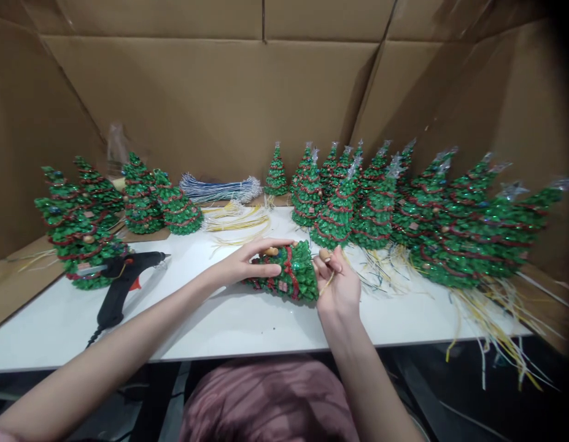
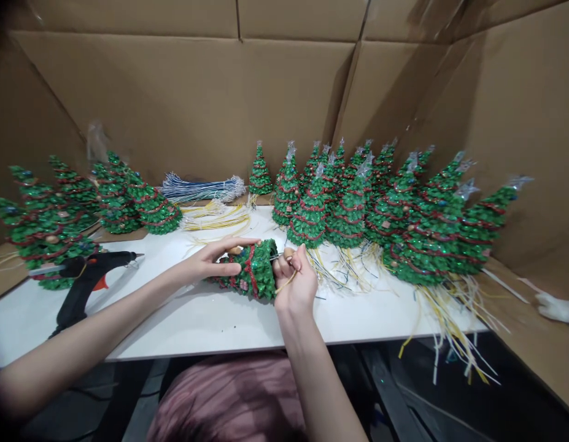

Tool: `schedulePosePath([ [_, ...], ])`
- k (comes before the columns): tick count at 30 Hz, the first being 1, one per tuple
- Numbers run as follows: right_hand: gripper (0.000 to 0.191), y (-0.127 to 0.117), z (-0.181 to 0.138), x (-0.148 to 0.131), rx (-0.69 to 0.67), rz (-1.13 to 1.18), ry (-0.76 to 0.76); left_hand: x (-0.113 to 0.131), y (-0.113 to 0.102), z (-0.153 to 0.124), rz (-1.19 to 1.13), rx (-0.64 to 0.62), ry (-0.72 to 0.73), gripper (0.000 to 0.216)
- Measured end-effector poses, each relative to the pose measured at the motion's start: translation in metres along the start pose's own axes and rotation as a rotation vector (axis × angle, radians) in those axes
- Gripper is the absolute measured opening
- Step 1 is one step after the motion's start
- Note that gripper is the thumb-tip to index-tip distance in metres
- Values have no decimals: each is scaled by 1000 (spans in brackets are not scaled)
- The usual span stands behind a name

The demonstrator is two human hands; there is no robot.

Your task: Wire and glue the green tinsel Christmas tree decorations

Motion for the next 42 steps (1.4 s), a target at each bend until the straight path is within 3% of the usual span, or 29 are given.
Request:
schedulePosePath([
  [7, 45, -4, 1, 0, 5, -35, -6, 2, 0, 3, 105, -28, 86, 52],
  [16, 48, 1, 2, -2, -31, -116, -58, -5, -2, 4, 10, -50, 78, 54],
  [21, 50, 7, 2, -4, -115, -345, -102, -10, -5, 3, 26, -11, 88, 52],
  [25, 49, 12, 0, -7, -203, -630, -235, -10, -4, 2, 51, 11, 69, 53],
  [28, 49, 9, 1, -6, -179, -776, -310, -8, -4, 1, 50, 31, 65, 52],
  [31, 51, 2, 5, -2, -111, -814, -280, -4, -3, 0, 57, 28, 72, 52],
  [37, 54, -8, 12, 7, -7, -669, -101, -1, -2, 0, 46, 23, 91, 51],
  [42, 51, -9, 16, 8, 3, -711, -98, -3, -2, 1, 76, 23, 83, 52],
])
Point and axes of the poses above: each hand's wrist, its own z-axis towards the middle knuckle, its own y-axis out of the palm, x = y × z, the point moved 6 cm from there along z, towards the middle knuckle, and after that the axes turned 3 degrees about -x, right-handed, at the moved point
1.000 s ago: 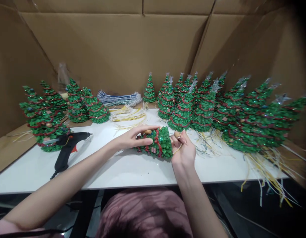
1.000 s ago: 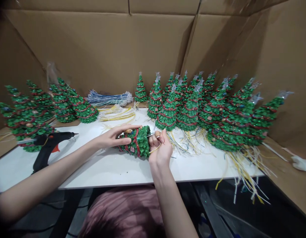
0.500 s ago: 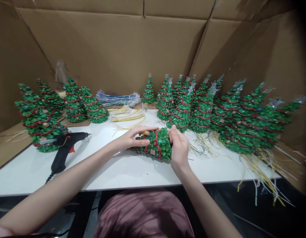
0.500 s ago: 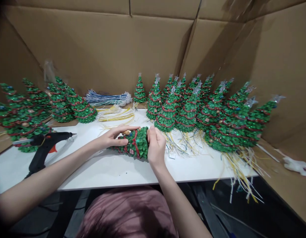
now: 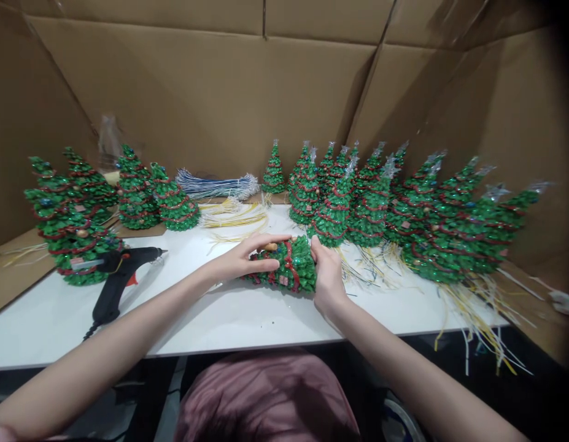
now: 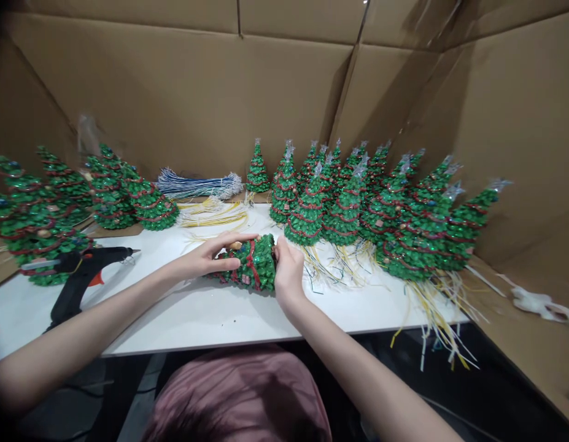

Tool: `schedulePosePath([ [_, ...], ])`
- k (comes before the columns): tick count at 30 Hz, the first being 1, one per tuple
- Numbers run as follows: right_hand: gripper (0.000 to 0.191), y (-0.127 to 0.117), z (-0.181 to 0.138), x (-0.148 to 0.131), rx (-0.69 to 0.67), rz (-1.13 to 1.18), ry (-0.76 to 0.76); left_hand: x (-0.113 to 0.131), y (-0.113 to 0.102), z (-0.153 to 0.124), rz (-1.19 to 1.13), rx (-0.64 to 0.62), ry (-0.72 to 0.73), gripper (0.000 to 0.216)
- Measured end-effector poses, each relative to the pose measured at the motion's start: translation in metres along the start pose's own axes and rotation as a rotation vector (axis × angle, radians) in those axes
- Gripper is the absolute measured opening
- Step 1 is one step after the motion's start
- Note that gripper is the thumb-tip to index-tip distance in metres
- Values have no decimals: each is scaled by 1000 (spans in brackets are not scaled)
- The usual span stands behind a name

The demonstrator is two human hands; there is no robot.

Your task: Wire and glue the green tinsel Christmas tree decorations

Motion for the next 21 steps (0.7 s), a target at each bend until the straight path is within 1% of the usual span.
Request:
schedulePosePath([
  [8, 46, -3, 1, 0, 19, -52, -53, 1, 1, 0, -3, -8, 4, 51],
  [11, 43, -3, 2, 1, 17, -54, -49, 1, 1, 1, -12, -13, 11, 51],
  [17, 44, -2, 1, 1, 15, -46, -38, -1, 2, 2, -46, -2, 2, 51],
  [21, 40, 0, 2, 2, -2, 0, -16, -1, 2, 1, -44, -1, 1, 52],
])
Point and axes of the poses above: each hand's wrist, its own z-axis towards the middle knuckle, its own y-axis out of the palm, x = y × z, the point moved 6 cm from there along z, towards the middle knuckle, and after that the axes turned 3 degrees about -x, right-handed, at the moved point
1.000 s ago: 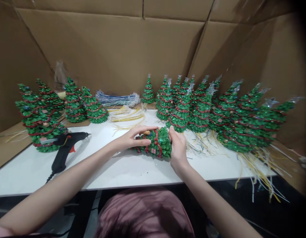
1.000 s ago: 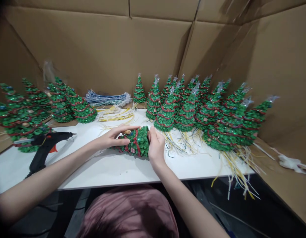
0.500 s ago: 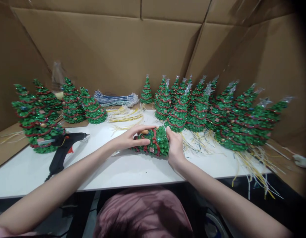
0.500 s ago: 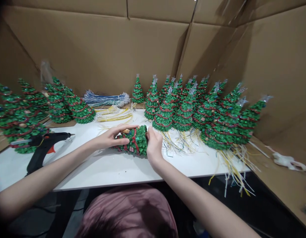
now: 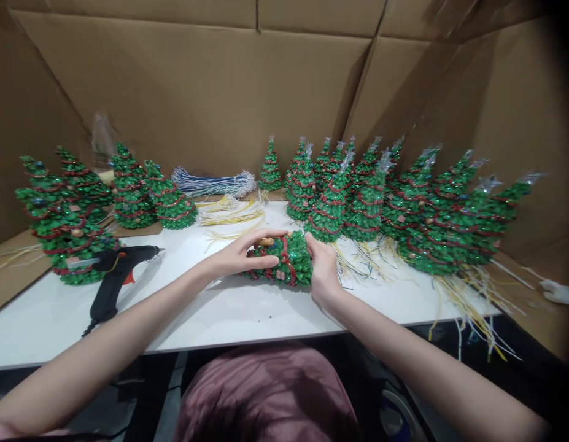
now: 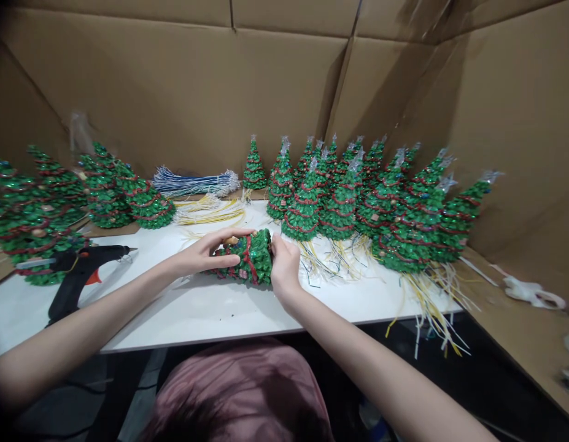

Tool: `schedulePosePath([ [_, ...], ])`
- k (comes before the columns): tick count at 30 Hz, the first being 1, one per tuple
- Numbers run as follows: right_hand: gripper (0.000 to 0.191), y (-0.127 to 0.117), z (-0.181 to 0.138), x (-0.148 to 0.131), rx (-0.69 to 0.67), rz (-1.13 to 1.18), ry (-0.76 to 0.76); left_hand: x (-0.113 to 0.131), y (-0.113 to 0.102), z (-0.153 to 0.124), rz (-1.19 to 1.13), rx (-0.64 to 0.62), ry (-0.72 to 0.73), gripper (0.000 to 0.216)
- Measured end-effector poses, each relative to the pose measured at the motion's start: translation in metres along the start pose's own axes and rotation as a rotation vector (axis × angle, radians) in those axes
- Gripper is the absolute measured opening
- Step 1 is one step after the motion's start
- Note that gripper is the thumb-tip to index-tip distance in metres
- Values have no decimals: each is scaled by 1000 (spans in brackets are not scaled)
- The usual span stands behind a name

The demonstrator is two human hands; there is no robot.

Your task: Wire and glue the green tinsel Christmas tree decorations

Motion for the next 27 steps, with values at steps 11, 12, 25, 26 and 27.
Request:
schedulePosePath([
  [11, 42, -6, 1, 5, 78, 55, -16, 4, 2, 2, -38, -35, 4, 51],
  [12, 42, -6, 0, 5, 83, 66, -15, 4, 2, 2, -37, -33, 4, 51],
  [25, 47, 0, 4, -2, -31, 1, 43, -6, -2, 3, -99, -42, -69, 53],
  [26, 48, 1, 5, -4, -58, -23, 27, -7, -2, 3, -113, -43, -73, 52],
  [27, 48, 1, 6, -7, -89, -50, 7, -8, -2, 3, -124, -44, -79, 51],
])
Point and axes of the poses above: each hand's wrist, its own z-axis towards the middle knuckle, its own y-axis out of the palm, x = y × z, the point moved 6 cm from there along z, towards the middle knuckle, and after that the axes turned 3 degrees about -x, right-handed, at the moved point
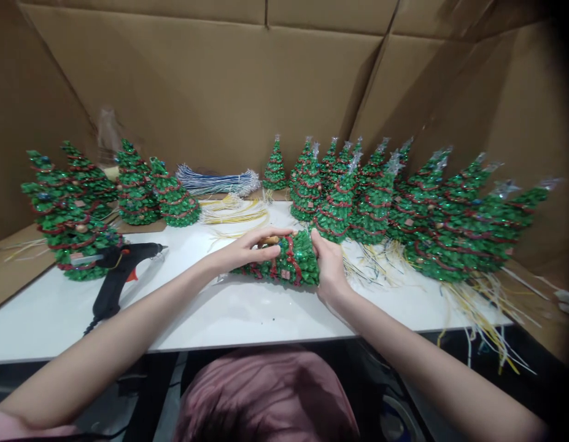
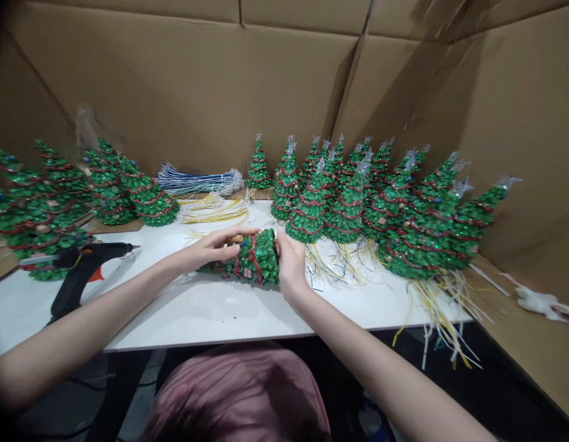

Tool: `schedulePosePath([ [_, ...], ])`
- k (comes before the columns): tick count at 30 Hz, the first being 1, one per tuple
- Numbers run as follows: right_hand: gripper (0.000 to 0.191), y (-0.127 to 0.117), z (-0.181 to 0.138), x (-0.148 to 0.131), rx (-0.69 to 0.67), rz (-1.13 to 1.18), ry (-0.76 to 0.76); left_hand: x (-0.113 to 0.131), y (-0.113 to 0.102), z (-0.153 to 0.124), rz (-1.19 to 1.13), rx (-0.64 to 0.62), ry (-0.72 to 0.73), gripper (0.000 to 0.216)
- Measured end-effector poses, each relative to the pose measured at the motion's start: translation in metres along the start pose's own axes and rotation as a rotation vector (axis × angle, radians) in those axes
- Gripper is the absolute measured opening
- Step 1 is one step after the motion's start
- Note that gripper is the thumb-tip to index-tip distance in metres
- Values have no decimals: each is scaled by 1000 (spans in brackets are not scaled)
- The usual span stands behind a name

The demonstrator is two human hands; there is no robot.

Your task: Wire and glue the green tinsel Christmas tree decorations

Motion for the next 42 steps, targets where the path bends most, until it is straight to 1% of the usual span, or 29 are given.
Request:
schedulePosePath([
  [2, 49, 3, 2, -8, -75, -58, -59, -1, -1, 0, -2, 11, -7, 51],
  [4, 48, 6, 2, -17, -128, -112, -150, 0, -1, 1, 13, 23, -4, 51],
  [5, 48, 6, 2, -21, -129, -124, -197, 0, -1, 1, 19, 27, 2, 51],
  [7, 48, 6, 2, -25, -88, -115, -253, 1, 0, 3, 16, 26, 19, 51],
  [8, 49, 5, 2, -24, -61, -98, -253, 1, 1, 3, 8, 22, 27, 51],
  [11, 50, 3, 4, -17, -7, -50, -193, 0, 3, 5, -27, 11, 21, 51],
  [16, 50, 1, 7, -9, 26, -52, -160, -4, 3, 6, -89, 24, -54, 52],
  [21, 49, 1, 12, -2, 7, -50, -126, -3, 2, 7, -127, 32, -67, 53],
  [28, 44, -1, 13, 1, -1, -79, -76, -4, 1, 5, -77, 46, -54, 53],
  [33, 42, 1, 14, -1, -48, -84, -93, -6, 1, 5, -71, 41, -53, 54],
  [39, 43, 1, 16, -2, -60, -103, -65, -6, 1, 6, -31, 39, -17, 66],
  [42, 43, 1, 17, -3, -65, -108, -62, -5, 0, 6, -23, 45, -10, 64],
])
Point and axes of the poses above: each hand's wrist, its own z-axis towards the middle knuckle, its own y-axis out of the palm, x = y × z, the point moved 6 cm from there along z, towards the middle knuckle, and after that the axes turned 3 degrees about -x, right-handed, at the moved point
